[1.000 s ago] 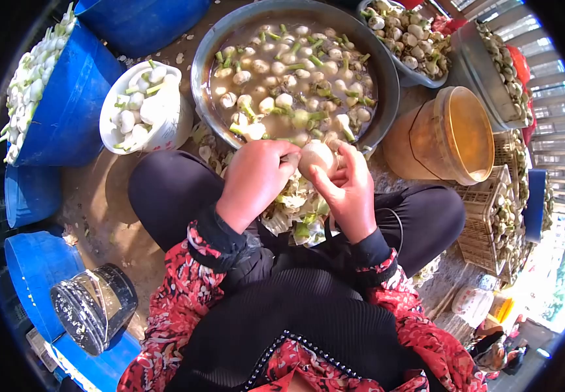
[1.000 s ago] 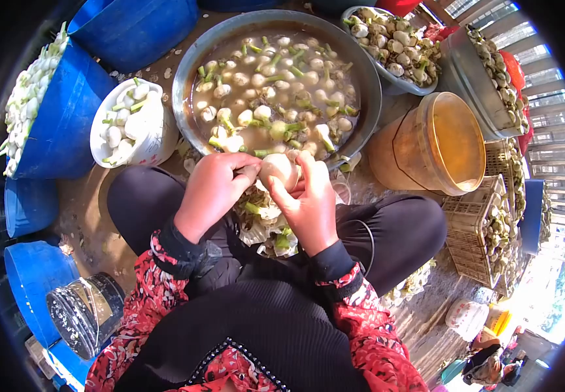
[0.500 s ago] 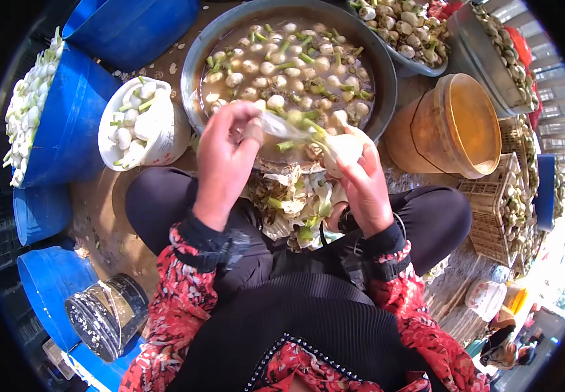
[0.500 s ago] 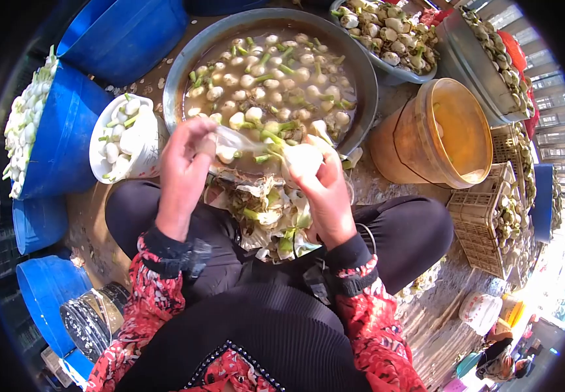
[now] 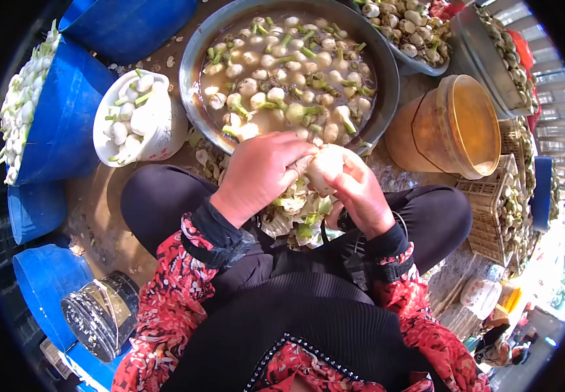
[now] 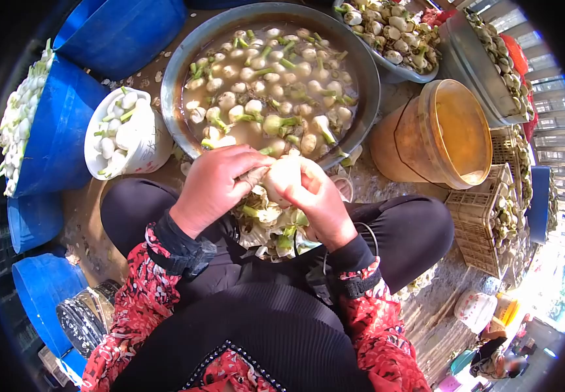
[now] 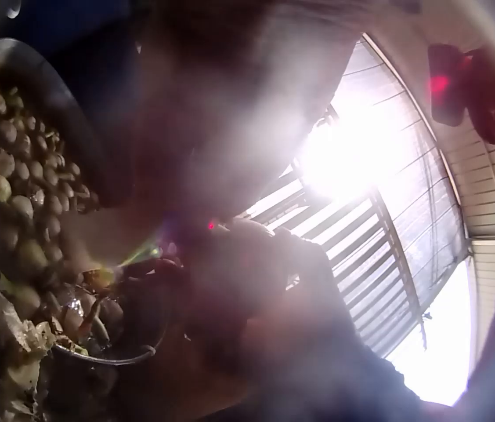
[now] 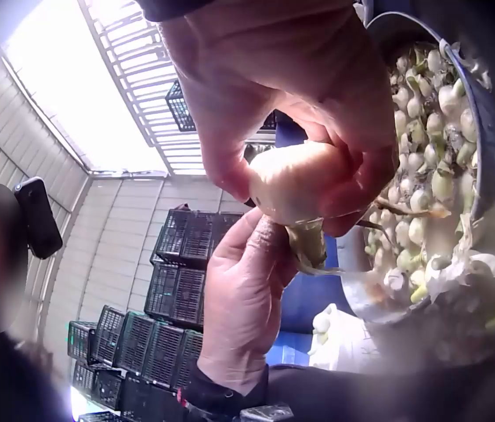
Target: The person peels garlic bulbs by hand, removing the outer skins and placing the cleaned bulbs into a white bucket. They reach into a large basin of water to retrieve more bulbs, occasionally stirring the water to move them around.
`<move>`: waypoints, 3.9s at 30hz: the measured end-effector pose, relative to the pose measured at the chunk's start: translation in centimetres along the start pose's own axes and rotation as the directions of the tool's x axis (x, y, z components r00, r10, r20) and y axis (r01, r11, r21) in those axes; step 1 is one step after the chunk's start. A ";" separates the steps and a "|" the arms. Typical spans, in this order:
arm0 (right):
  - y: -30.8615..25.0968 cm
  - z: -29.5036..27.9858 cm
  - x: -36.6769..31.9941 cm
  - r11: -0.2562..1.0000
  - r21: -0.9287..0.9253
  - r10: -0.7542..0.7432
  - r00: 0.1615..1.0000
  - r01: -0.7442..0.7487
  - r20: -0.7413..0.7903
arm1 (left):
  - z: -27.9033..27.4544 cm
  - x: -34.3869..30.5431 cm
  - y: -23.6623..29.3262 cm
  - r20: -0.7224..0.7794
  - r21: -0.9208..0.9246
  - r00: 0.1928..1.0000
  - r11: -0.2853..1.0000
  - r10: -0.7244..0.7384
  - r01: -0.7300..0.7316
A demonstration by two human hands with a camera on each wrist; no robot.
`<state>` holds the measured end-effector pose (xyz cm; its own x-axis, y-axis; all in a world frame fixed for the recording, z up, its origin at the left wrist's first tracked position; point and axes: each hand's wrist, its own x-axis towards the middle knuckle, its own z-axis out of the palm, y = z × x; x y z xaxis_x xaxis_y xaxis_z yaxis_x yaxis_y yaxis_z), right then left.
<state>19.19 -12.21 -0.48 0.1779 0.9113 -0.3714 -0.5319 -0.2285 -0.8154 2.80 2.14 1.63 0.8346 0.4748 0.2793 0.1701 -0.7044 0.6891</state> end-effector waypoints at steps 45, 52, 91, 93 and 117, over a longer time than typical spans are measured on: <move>1.0 0.8 1.2 0.952 -0.011 -0.301 0.925 0.307 -0.232 | 2.7 -0.8 -2.0 0.149 -0.886 0.821 0.294 -0.551 0.359; 2.5 -3.5 1.9 0.997 0.071 -0.019 0.999 0.022 -0.043 | 2.7 -1.3 -2.6 0.166 -0.869 0.836 0.323 -0.523 0.374; -0.7 0.3 3.2 0.183 -0.906 -0.732 0.668 0.381 0.133 | 1.2 -1.3 0.0 0.366 -0.545 0.921 0.771 -0.134 0.329; -1.2 1.2 2.0 0.548 -0.778 -0.599 0.793 0.307 -0.109 | 1.2 -1.3 -0.2 0.345 -0.547 0.928 0.774 -0.139 0.319; -3.6 0.2 -1.6 0.691 -0.482 -0.672 0.725 0.539 -0.153 | -2.0 -0.6 -1.2 0.034 -0.430 0.977 0.879 -0.211 0.204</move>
<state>20.67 -12.77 3.15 0.6128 0.7615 0.2112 0.1280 0.1680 -0.9774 1.02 3.75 1.97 0.7972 0.5945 0.1051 0.0950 -0.2955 0.9506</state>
